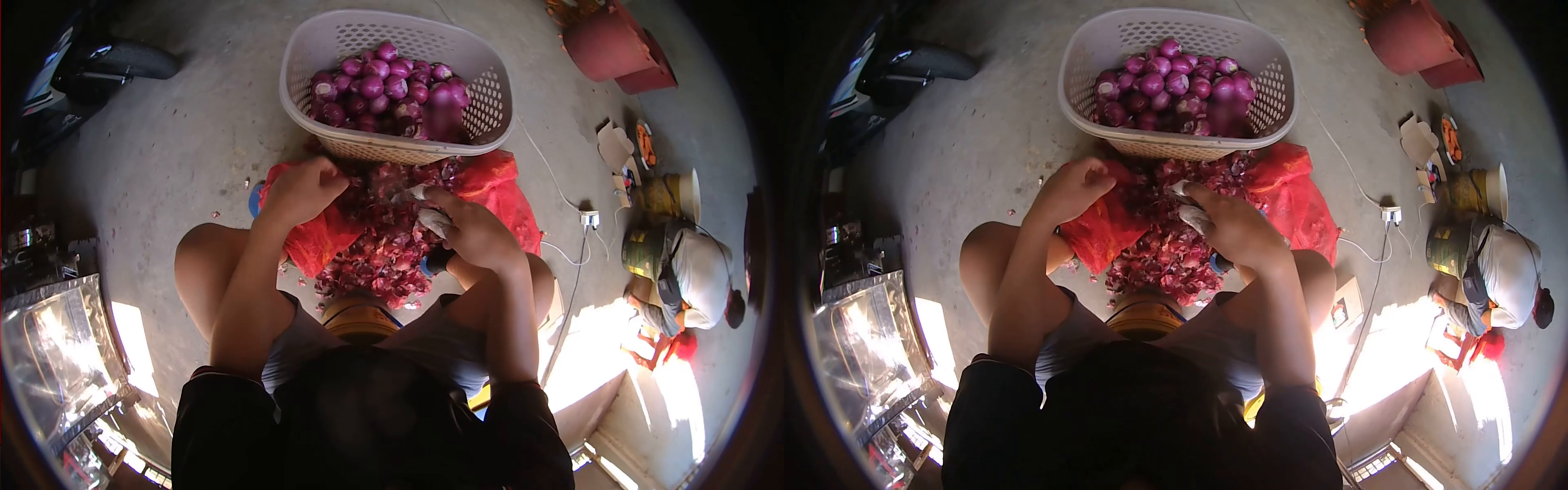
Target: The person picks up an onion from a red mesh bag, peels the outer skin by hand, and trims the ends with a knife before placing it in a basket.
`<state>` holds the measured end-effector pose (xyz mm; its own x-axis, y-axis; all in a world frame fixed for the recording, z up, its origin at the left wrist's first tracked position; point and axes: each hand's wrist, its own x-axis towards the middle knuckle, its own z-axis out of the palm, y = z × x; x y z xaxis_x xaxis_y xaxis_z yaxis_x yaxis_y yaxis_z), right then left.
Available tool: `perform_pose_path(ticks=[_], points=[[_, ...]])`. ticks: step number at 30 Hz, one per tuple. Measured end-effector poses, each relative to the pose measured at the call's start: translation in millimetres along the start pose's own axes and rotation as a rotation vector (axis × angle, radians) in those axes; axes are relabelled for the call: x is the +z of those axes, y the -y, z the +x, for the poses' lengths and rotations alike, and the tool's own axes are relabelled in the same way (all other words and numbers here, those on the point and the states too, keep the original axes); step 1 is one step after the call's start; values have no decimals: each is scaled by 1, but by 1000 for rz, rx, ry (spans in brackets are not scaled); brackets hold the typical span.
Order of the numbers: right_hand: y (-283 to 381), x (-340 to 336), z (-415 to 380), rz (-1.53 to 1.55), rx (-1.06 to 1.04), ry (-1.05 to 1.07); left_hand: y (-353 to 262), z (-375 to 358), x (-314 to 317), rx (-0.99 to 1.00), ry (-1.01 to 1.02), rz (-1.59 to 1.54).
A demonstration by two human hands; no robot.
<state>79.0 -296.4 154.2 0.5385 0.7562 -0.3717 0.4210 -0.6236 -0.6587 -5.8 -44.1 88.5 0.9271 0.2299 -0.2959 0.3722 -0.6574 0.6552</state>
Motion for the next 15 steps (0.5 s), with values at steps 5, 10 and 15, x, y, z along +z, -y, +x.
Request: perform_pose_path(ticks=[5, 10, 15], points=[[-4, 5, -4, -20, -62, -131, 57, 11, 15, -237, 441, 463], [-21, 12, 0, -112, -194, -336, 173, 27, 83, -187, 617, 675], [-4, 6, 0, 31, 66, -82, 192, 18, 120, -95, 144, 509]])
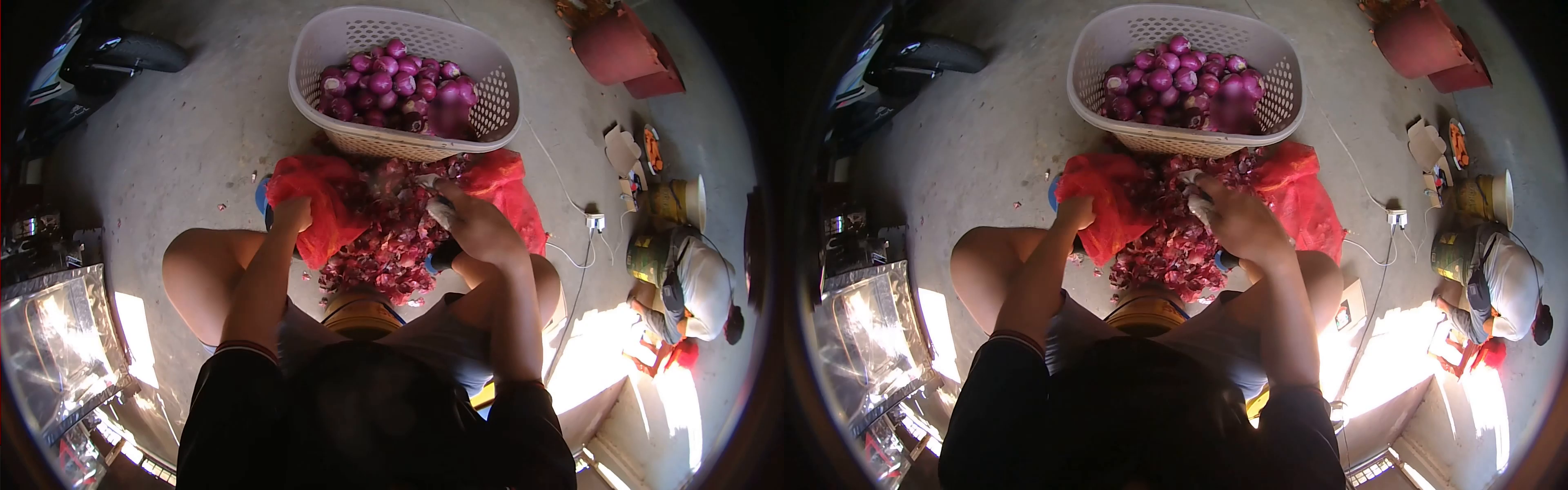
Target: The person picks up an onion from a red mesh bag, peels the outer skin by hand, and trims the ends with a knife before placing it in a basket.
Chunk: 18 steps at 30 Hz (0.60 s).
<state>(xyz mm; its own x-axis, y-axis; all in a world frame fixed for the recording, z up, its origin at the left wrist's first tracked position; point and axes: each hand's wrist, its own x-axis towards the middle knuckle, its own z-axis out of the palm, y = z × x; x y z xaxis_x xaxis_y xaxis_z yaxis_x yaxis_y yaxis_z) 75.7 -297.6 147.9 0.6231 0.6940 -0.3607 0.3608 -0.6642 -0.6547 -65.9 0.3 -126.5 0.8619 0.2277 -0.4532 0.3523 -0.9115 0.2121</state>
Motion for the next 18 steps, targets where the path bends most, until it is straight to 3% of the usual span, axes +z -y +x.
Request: perform_pose_path(ticks=[2, 5, 8, 13, 15, 18], points=[[-3, 1, 2, -6, 50, 30, -23, 10, 5, 37, -236, -152], [-8, 10, 3, -5, -11, 23, -58, 29, 22, -86, -242, -781], [-3, 6, 4, -2, -25, -24, -48, 50, 81, -434, -329, -1497], [-3, 5, 7, -52, -9, -19, 36, 52, 178, -109, -174, -279], [0, 4, 7, -72, -23, -13, 38, 53, 170, -58, -67, 21], [1, 7, 8, -96, -83, -5, 16, 42, 123, -114, 140, 162]])
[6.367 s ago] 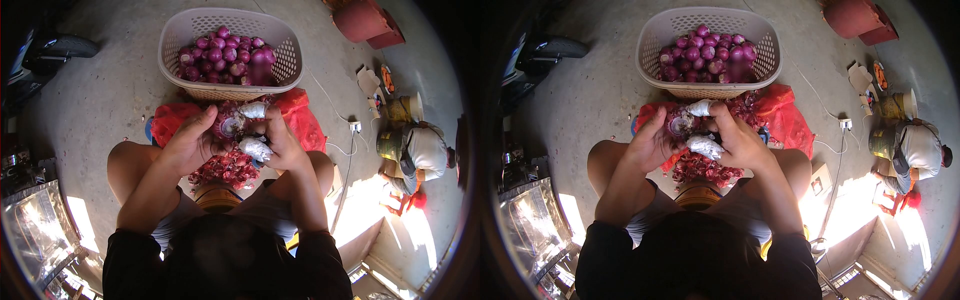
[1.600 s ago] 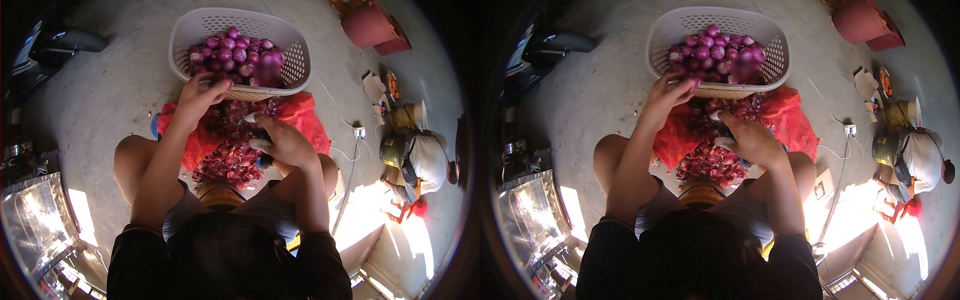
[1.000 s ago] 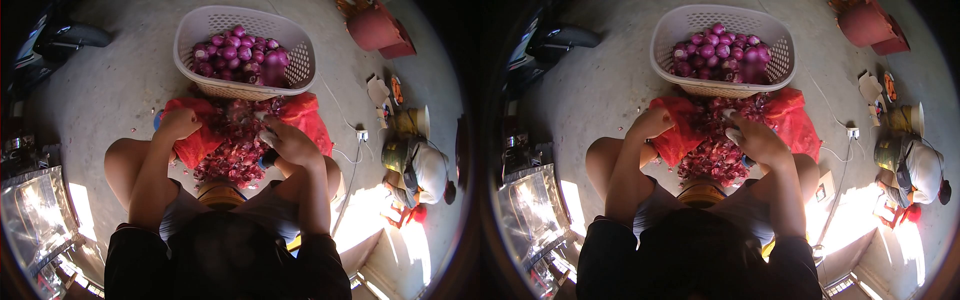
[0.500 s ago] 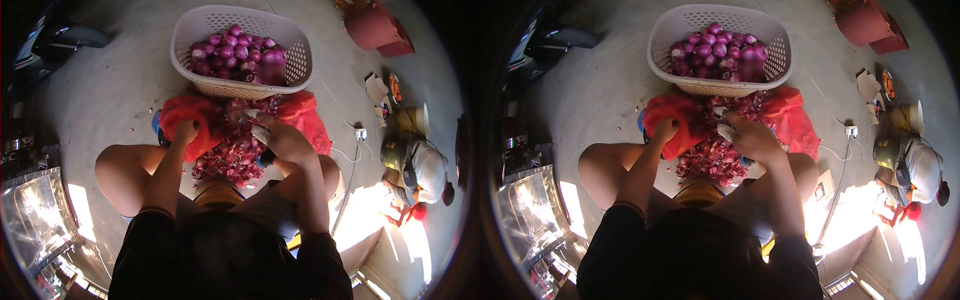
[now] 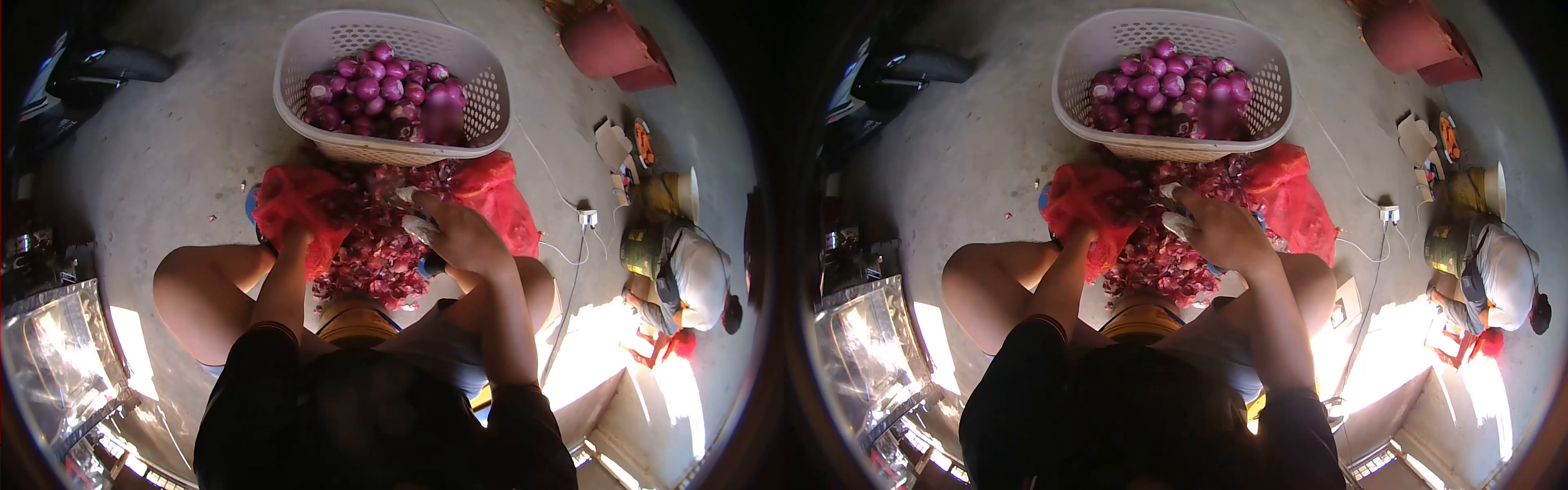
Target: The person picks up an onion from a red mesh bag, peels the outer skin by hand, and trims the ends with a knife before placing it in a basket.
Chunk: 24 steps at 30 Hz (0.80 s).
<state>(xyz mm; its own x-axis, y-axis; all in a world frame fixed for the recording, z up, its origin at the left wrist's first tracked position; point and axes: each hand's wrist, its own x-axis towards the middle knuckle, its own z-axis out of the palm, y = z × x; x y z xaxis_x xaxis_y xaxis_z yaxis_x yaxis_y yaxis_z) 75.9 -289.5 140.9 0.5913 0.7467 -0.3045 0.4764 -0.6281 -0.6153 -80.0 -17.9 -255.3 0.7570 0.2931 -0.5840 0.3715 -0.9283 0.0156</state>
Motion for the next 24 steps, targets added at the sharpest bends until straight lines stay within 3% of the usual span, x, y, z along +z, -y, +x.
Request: perform_pose_path(ticks=[12, 24], points=[[-4, 1, -1, -17, -65, 44, 28, 9, -71, -117, -51, -194], [7, 0, 0, -64, -68, 87, 27, 13, -86, -109, -64, -272]])
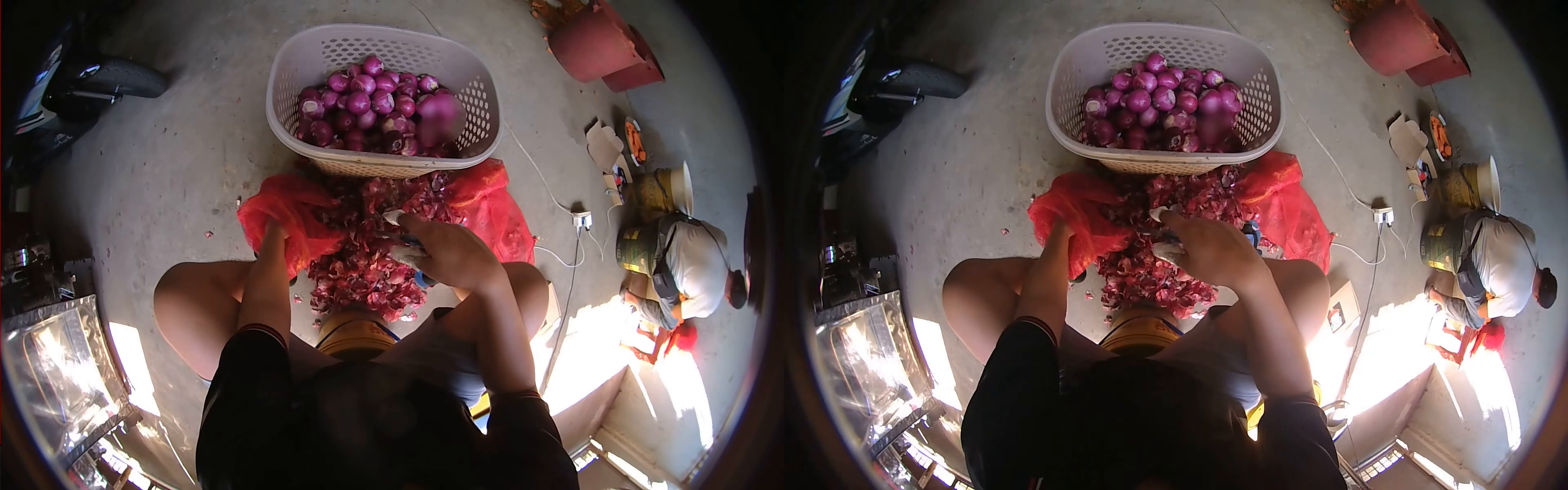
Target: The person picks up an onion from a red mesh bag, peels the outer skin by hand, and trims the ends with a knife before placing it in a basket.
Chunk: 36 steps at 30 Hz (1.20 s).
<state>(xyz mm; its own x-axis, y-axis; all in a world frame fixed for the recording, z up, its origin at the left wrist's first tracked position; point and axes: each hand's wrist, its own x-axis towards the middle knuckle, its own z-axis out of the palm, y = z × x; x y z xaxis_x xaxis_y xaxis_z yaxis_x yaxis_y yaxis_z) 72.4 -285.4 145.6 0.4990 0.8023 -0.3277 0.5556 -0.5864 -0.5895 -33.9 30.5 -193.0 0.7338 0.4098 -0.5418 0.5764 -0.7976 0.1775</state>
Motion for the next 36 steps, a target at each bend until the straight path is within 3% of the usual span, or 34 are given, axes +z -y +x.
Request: perform_pose_path(ticks=[26, 31, 36], points=[[3, 0, -7, -27, -79, -39, -52, 5, 24, 70, 27, -84], [1, -2, -6, 60, -50, -133, -51, -5, 3, 100, 94, -9], [-14, 1, -11, 18, -82, -155, -53, -35, -63, 165, 340, 137]])
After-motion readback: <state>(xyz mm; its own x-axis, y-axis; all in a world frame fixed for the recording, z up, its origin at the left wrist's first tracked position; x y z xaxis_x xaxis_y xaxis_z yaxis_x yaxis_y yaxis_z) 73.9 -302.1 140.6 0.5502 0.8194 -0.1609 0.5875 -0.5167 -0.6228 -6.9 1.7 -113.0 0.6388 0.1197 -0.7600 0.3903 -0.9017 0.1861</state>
